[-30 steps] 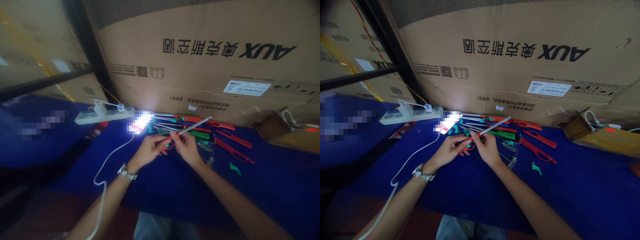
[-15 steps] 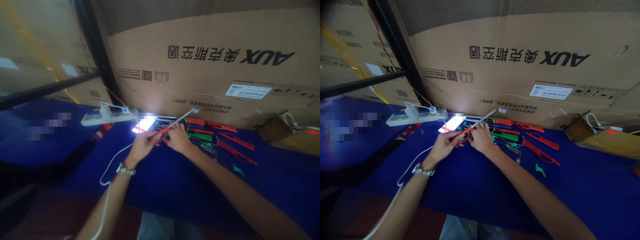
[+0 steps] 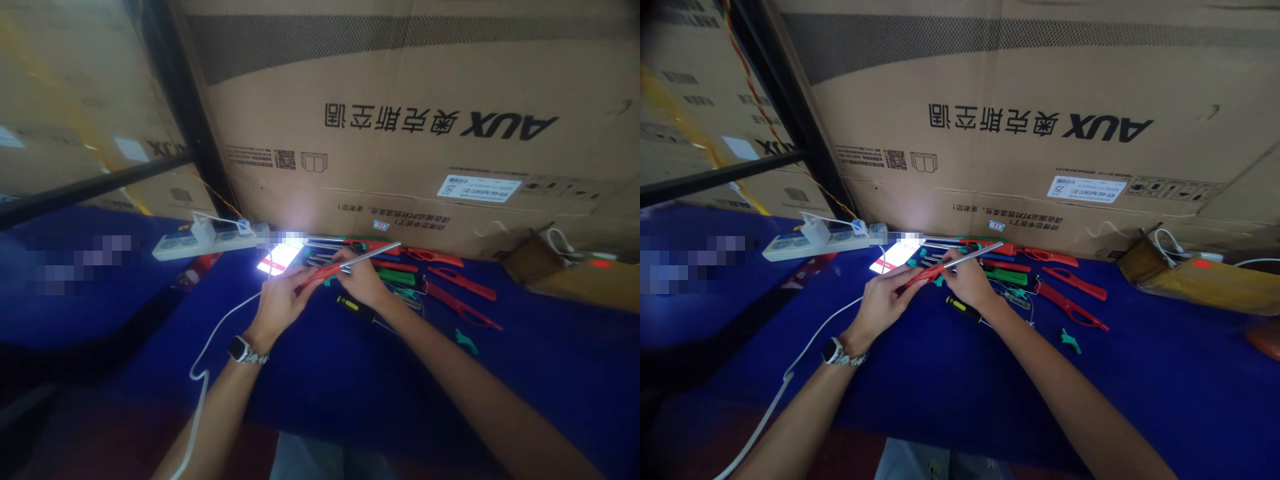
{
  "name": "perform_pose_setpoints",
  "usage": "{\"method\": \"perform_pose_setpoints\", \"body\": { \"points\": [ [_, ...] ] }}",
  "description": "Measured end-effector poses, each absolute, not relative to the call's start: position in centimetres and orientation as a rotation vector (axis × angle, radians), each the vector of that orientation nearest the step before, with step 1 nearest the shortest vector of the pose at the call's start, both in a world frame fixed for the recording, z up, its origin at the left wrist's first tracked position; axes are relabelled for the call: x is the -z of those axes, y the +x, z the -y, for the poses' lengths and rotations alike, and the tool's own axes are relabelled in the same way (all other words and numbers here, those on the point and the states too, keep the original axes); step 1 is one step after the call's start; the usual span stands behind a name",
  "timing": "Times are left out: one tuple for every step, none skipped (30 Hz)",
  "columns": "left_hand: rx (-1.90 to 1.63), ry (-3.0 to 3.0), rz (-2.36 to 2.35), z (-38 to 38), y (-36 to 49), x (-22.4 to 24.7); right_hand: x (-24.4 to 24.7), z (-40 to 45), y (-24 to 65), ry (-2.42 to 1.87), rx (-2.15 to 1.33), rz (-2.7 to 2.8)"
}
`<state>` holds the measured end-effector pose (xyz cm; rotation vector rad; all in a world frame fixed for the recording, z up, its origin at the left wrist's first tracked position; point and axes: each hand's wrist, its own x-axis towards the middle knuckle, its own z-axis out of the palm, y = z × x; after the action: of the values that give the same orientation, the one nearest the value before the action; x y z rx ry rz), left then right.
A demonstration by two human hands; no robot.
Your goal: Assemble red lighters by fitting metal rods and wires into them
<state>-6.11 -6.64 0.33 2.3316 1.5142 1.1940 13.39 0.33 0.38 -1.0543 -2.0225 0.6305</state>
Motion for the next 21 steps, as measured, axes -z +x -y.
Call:
{"method": "perform_pose_setpoints", "body": {
  "points": [
    [-1.204,2.339,-1.508,6.6,-6.1,-0.3,-0.5,-0.1,14.4,-1.010,-0.813,1.887],
    [-1.215,2.347,-1.504,6.6,-6.1,-0.2,-0.7,0.2,15.4,-0.966,-0.940,1.734],
    [-1.219,2.360,-1.503,6.5,-6.1,-0.2,-0.8,0.6,16.5,-0.930,-1.024,1.607],
    [-1.222,2.372,-1.507,6.5,-6.1,-0.1,-1.0,1.0,17.5,-0.911,-1.067,1.478],
    [-1.231,2.378,-1.519,6.4,-6.1,0.0,-1.2,1.4,18.3,-0.905,-1.103,1.361],
    [-1.202,2.396,-1.531,6.3,-6.1,0.1,-1.5,1.7,19.1,-0.896,-1.136,1.257],
    [-1.154,2.408,-1.538,6.3,-6.2,0.2,-1.7,2.0,19.8,-0.883,-1.166,1.167],
    [-1.160,2.409,-1.540,6.2,-6.2,0.3,-2.0,2.2,20.3,-0.866,-1.191,1.094],
    [-1.160,2.414,-1.536,6.1,-6.3,0.4,-2.2,2.3,20.6,-0.846,-1.207,1.037],
    [-1.180,2.410,-1.544,6.1,-6.3,0.5,-2.4,2.4,20.9,-0.829,-1.212,1.001],
    [-1.169,2.410,-1.546,6.0,-6.3,0.6,-2.5,2.4,21.1,-0.820,-1.209,0.981],
    [-1.182,2.404,-1.547,6.0,-6.3,0.6,-2.6,2.3,21.2,-0.818,-1.198,0.972],
    [-1.189,2.392,-1.549,6.0,-6.3,0.7,-2.6,2.2,21.4,-0.823,-1.182,0.973],
    [-1.193,2.382,-1.547,6.0,-6.3,0.7,-2.5,2.1,21.4,-0.833,-1.165,0.978],
    [-1.198,2.373,-1.545,6.0,-6.3,0.7,-2.4,2.1,21.5,-0.846,-1.148,0.985],
    [-1.201,2.364,-1.544,6.0,-6.2,0.7,-2.3,2.0,21.6,-0.860,-1.130,0.992],
    [-1.203,2.358,-1.541,6.0,-6.2,0.6,-2.2,2.0,21.6,-0.875,-1.114,0.997],
    [-1.200,2.358,-1.535,6.0,-6.3,0.6,-2.1,2.1,21.6,-0.888,-1.104,1.002],
    [-1.192,2.363,-1.526,6.0,-6.3,0.7,-2.0,2.1,21.6,-0.898,-1.097,1.005],
    [-1.184,2.367,-1.520,5.9,-6.3,0.7,-1.9,2.2,21.6,-0.903,-1.096,1.008],
    [-1.173,2.370,-1.516,5.9,-6.4,0.7,-1.8,2.3,21.6,-0.905,-1.103,1.010]
  ]
}}
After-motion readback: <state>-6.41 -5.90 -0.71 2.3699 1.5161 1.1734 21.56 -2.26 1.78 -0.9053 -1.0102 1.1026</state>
